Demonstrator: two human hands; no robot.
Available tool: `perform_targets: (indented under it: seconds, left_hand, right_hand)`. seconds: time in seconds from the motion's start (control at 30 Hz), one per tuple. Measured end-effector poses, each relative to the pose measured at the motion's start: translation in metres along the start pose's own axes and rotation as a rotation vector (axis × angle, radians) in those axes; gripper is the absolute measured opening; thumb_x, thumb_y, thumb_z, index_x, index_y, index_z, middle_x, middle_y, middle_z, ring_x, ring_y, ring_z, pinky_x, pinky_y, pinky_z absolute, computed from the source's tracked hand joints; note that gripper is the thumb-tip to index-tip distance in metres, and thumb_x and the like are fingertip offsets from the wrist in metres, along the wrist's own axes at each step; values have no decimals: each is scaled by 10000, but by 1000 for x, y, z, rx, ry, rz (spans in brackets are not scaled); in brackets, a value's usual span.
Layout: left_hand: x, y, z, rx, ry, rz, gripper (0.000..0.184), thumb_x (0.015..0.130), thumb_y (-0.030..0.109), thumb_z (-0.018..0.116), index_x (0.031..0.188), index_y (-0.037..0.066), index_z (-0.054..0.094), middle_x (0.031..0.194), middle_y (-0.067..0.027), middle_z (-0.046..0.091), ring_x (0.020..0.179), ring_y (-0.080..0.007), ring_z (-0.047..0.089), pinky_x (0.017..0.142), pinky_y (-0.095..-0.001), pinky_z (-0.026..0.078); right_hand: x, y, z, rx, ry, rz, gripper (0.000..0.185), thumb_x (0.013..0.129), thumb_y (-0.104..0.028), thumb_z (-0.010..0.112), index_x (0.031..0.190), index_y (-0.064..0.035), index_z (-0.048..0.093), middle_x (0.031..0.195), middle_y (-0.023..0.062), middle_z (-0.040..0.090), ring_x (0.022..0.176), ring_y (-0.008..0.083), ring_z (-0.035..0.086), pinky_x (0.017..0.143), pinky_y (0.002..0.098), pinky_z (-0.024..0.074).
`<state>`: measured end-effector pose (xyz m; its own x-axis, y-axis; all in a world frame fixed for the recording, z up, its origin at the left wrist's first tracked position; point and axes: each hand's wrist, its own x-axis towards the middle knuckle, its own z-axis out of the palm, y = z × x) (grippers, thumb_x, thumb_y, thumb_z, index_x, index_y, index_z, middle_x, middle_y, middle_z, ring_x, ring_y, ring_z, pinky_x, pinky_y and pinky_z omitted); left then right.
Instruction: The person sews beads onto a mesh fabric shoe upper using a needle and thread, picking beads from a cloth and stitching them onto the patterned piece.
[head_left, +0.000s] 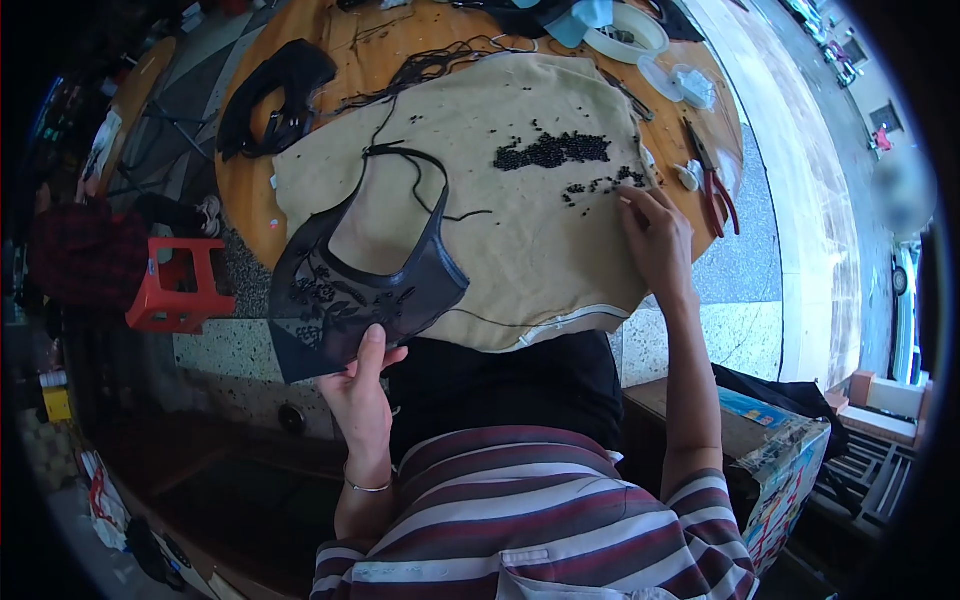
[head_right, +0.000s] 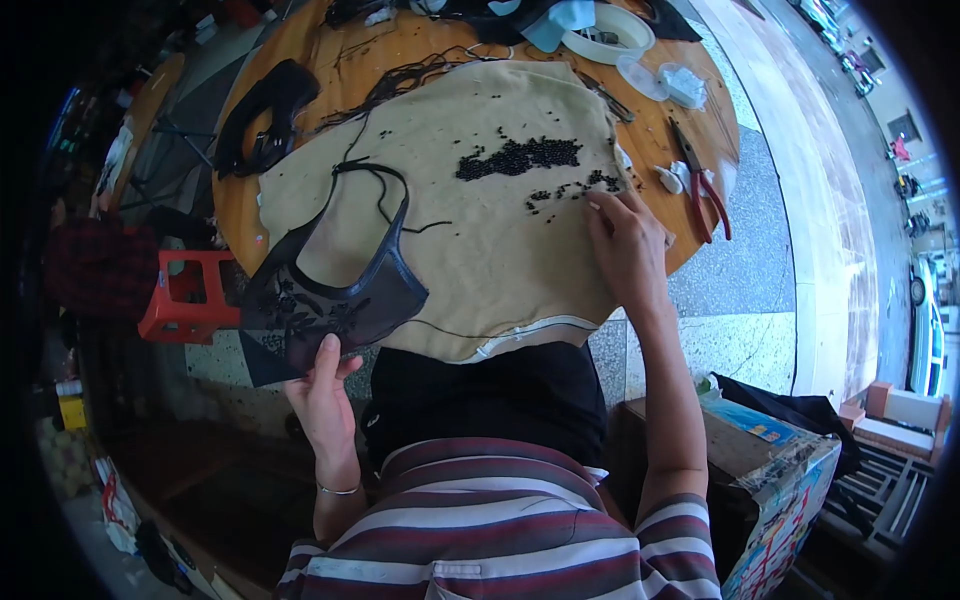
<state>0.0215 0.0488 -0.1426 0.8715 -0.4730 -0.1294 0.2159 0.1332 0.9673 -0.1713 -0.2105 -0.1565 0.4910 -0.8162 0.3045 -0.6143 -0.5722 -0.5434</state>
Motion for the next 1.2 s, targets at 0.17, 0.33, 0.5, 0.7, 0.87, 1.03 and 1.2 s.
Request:
perform_targets:
  seconds: [0.17,0.33,0.5,0.7,0.87,1.03,1.2]
  left_hand:
    - [-1,0,-4,-30,-19,-54,147,850,3,620,995,-16,622,910,-67,638,724,-102,616,618,-244,574]
    - [1,-5,-13,-51,-68,-71,175,835,-48,617,1009,-33,617,893,-84,648,717,-113,634,668,-264,581]
    - [3,-6,-13,-86,-116,-32,180,821,-51,632,1000,-29,623,924,-94,654,771,-137,646,690,-261,571]
    - [5,-10,-18,-86,-149,-34,186,824,-33,647,1008,-29,618,942,-89,650,818,-128,640,710,-262,572]
    - [5,-12,-17,-91,-142,-26,190,824,-31,649,1010,-28,613,935,-88,647,811,-122,635,705,-260,571]
    - [5,-11,-17,-107,-147,-34,186,827,-35,643,1011,-28,613,930,-85,646,804,-118,632,702,-257,567]
    - [5,-11,-17,-108,-146,-28,178,831,-31,640,1008,-29,618,928,-85,646,801,-117,631,702,-255,564]
  right_hand:
    - [6,-11,-4,-66,-90,-39,219,840,-73,575,1038,-36,662,831,148,573,772,313,608,710,390,461]
    - [9,-7,-4,-263,-117,-178,101,820,-11,526,873,-2,612,861,152,576,780,352,602,697,416,467]
    - [-24,-90,-11,185,-102,-81,102,841,-19,596,924,-15,654,805,91,588,652,185,602,588,301,472]
    - [-69,-157,42,611,-318,-229,132,790,6,668,921,-13,669,770,74,578,589,143,563,531,269,453]
    - [-69,-162,60,653,-315,-219,139,787,-9,680,926,-10,668,773,82,579,574,174,560,527,284,456]
    - [-69,-163,63,642,-314,-240,137,790,-3,671,927,-9,669,773,82,580,584,176,568,535,288,463]
    - [-70,-163,64,639,-340,-218,131,790,-6,667,922,-10,670,774,82,580,597,180,582,539,289,469]
